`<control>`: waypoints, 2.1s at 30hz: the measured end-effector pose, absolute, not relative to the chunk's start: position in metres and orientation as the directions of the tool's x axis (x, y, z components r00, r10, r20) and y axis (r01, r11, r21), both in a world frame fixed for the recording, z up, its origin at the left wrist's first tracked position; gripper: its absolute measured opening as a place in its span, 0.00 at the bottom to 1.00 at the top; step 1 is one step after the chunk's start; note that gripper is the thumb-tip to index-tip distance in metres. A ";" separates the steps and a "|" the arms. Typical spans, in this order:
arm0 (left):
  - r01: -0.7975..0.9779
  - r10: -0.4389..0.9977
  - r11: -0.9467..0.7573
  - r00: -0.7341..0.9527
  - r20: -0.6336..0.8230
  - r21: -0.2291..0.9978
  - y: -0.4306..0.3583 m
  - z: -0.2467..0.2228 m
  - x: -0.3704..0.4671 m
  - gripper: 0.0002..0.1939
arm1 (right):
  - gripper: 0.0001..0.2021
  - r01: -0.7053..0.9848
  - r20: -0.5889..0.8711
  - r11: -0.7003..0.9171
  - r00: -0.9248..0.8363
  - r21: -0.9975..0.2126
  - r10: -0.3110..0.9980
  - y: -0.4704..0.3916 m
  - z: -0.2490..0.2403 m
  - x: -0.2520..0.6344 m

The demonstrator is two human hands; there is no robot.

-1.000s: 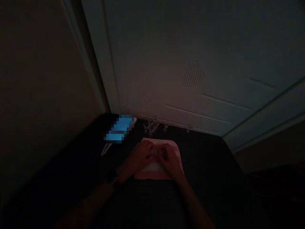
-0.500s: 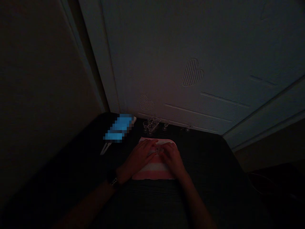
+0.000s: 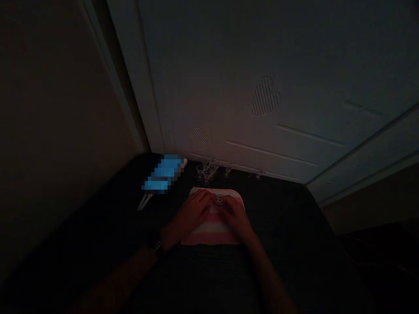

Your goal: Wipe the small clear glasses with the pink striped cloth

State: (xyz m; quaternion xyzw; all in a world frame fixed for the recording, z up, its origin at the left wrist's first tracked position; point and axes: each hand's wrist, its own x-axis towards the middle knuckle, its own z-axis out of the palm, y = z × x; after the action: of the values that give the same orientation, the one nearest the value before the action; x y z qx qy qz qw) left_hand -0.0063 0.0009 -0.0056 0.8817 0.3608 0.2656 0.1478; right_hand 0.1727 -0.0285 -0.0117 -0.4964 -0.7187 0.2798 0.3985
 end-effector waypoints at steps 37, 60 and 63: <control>0.553 0.679 -0.730 0.652 0.337 0.402 0.005 -0.007 -0.009 0.08 | 0.13 0.456 0.317 0.329 -0.105 -0.827 0.943 -0.031 -0.003 0.167; 0.744 0.802 -0.585 0.472 0.366 0.323 0.009 -0.009 -0.016 0.13 | 0.04 0.849 0.364 0.296 -0.133 -0.438 0.922 -0.030 -0.009 0.172; 0.805 0.841 -0.511 0.395 0.369 0.302 0.011 -0.009 -0.020 0.14 | 0.05 0.853 0.365 0.302 -0.144 -0.425 0.920 -0.032 -0.007 0.172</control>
State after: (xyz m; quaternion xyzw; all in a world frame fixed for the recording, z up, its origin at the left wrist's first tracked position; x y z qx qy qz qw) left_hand -0.0200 0.0108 -0.0093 0.8344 0.4933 0.2431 0.0372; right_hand 0.1720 -0.0322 -0.0069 -0.5879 -0.7541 0.0579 0.2869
